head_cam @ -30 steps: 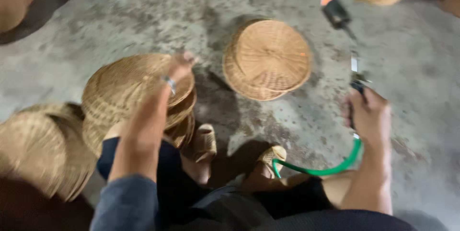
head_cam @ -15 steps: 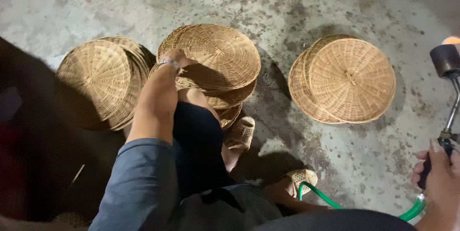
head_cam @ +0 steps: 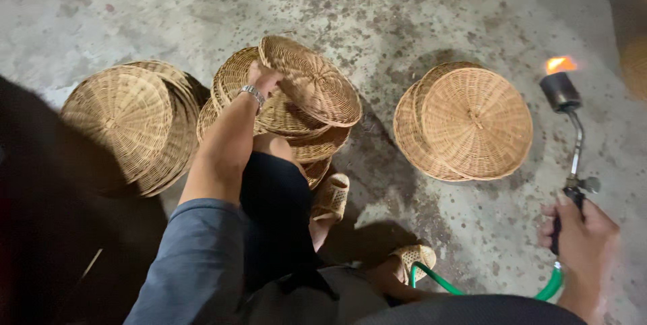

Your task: The person uses a blowtorch to apply flame to the surface of round woven baskets. They hold the basket with one hand and the torch with the other, moving the flame across the basket's surface before placing it back on a stack.

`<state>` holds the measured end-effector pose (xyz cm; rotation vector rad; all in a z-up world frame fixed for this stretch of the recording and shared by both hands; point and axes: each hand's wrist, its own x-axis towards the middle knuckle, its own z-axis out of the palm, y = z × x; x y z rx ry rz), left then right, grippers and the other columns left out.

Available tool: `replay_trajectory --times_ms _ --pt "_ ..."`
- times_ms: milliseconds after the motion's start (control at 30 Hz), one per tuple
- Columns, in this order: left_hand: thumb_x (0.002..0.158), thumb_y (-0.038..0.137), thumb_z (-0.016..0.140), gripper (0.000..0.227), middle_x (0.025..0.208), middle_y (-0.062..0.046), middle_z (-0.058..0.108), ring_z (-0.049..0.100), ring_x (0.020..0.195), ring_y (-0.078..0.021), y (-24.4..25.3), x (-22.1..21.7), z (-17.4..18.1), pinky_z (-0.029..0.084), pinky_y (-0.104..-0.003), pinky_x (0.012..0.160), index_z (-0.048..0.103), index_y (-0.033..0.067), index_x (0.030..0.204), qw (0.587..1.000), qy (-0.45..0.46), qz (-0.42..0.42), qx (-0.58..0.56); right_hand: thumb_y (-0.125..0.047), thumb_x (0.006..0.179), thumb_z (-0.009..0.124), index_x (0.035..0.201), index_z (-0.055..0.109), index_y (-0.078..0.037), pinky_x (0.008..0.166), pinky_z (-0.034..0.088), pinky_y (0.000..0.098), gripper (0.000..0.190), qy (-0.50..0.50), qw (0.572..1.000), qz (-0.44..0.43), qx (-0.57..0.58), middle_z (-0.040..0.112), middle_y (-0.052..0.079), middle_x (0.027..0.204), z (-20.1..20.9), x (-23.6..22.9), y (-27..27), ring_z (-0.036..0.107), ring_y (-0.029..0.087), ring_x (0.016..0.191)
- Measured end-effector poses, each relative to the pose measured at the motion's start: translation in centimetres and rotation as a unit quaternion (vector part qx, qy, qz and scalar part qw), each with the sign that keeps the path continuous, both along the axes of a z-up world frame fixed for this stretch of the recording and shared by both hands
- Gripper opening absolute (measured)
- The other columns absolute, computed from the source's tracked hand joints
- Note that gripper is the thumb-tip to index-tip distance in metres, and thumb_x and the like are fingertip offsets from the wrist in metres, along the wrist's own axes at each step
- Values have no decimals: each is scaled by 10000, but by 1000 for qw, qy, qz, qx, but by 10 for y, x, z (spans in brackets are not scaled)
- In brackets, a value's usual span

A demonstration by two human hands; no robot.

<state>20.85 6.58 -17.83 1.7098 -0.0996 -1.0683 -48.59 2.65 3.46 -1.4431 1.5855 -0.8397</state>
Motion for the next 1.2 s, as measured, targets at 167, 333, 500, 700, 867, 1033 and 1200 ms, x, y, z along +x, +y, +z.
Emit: replay_trajectory --times_ms 167,333,500,700,867,1033,1200 --pt "933 -23 608 507 1273 -156 596 683 1124 -229 -41 -38 18 598 -348 857 363 135 1347 953 33 11 -301 -219 1053 652 974 661 14 466 453 281 246 32 999 30 15 601 47 728 7 22 8 526 101 552" --pt "961 37 543 538 1189 -57 620 480 675 -173 -71 -74 68 404 -315 507 368 151 1457 940 -160 -58 -296 -239 975 706 973 698 8 444 435 302 247 119 986 97 60 616 75 666 22 57 18 527 130 500" --pt "1164 179 596 194 1002 -21 496 426 834 -89 -64 -106 152 437 -280 740 640 17 1261 809 -403 -104 -415 -316 910 707 1284 641 -155 398 467 304 413 143 967 201 69 646 21 626 12 108 28 544 103 441" --pt "1092 292 618 273 968 50 506 450 805 -78 -51 -144 221 440 -263 689 645 46 1207 768 -313 -150 -538 -293 944 672 1171 702 -93 486 483 311 304 87 970 229 -17 616 47 618 -2 125 42 559 124 495" --pt "1084 278 665 354 1003 58 518 437 853 -62 -38 -155 231 410 -244 763 647 22 1327 762 -319 -130 -549 -331 897 718 1135 709 -100 528 522 352 332 115 957 262 -36 663 58 626 12 111 57 625 137 518" --pt "1097 231 694 347 1130 51 556 504 1005 -68 -37 -155 230 467 -265 957 622 6 1351 753 -297 -131 -572 -324 942 665 1126 703 -83 525 513 344 305 138 964 216 -70 653 70 612 5 105 59 633 144 516" --pt "1091 237 688 310 1038 57 552 494 919 -68 -39 -152 226 460 -254 833 658 25 1315 757 -305 -117 -566 -316 944 624 1066 728 -141 441 501 303 237 134 957 249 63 647 53 562 -3 99 59 607 128 442"
